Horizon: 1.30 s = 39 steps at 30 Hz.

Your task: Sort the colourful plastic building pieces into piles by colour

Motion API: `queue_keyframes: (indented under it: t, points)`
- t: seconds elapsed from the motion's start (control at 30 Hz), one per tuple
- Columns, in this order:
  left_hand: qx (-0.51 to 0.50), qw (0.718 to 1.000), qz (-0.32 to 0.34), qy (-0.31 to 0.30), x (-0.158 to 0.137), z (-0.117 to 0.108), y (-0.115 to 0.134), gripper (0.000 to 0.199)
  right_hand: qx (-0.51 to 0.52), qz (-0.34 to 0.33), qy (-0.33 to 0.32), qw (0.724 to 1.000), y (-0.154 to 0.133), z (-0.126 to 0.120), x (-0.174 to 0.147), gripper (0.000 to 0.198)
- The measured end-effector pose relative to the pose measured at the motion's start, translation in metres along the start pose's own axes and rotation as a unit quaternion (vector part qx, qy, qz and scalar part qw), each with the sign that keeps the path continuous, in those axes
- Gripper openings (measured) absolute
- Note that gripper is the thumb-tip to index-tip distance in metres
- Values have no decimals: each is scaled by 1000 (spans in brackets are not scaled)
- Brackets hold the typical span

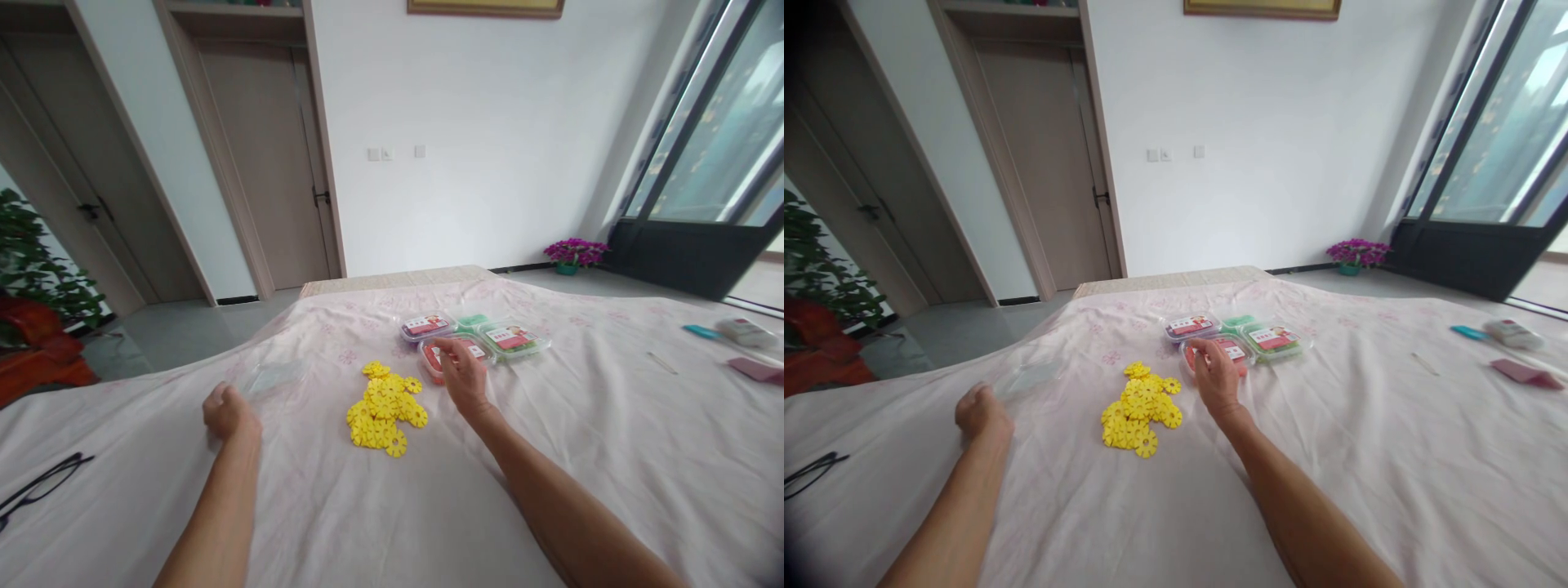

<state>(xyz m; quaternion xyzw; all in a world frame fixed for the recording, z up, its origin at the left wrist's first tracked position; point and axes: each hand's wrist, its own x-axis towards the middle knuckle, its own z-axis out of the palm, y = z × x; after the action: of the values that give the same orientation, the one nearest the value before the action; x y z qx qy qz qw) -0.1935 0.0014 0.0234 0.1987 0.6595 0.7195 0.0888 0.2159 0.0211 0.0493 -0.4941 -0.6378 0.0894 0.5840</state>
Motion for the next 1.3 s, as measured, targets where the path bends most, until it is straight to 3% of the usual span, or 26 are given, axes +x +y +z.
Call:
queue_keyframes:
  t: [0.1, 0.2, 0.33, 0.47, 0.63, 0.73, 0.8, 0.9, 1.0, 1.13, 1.3]
  points:
    - [23, 995, -23, 90, 2, -3, -3, 39, -163, -86, -47, 982, 3, -10, 3, 29]
    - [37, 993, -4, 116, 4, -3, -6, 52, -250, -120, -114, 954, 2, -12, -1, 43]
    - [80, 984, 83, 133, 1, -3, -1, 53, -297, -135, -165, 931, 10, -6, -6, 49]
    - [82, 969, 198, 121, -12, -1, 19, 55, -287, -150, -166, 932, 18, -3, -7, 40]
    - [33, 921, 389, 16, -51, 10, 59, 51, -249, -166, -156, 941, 8, 0, -11, 37]
    - [-17, 887, 449, -110, -92, 21, 74, 43, -211, -183, -155, 948, -6, 2, -15, 37]
    - [-20, 857, 460, -232, -121, 28, 73, 40, -182, -192, -153, 952, -15, 2, -18, 36]
    - [10, 817, 428, -388, -157, 38, 58, 55, -143, -194, -143, 960, -30, 3, -21, 35]
    - [48, 797, 365, -479, -174, 44, 38, 88, -105, -192, -149, 964, -40, 6, -24, 35]
    - [40, 806, 290, -514, -179, 47, 28, 118, -45, -195, -183, 963, -50, 13, -31, 33]
    - [-3, 838, 220, -499, -188, 49, 35, 128, 2, -182, -194, 964, -61, 18, -39, 34]
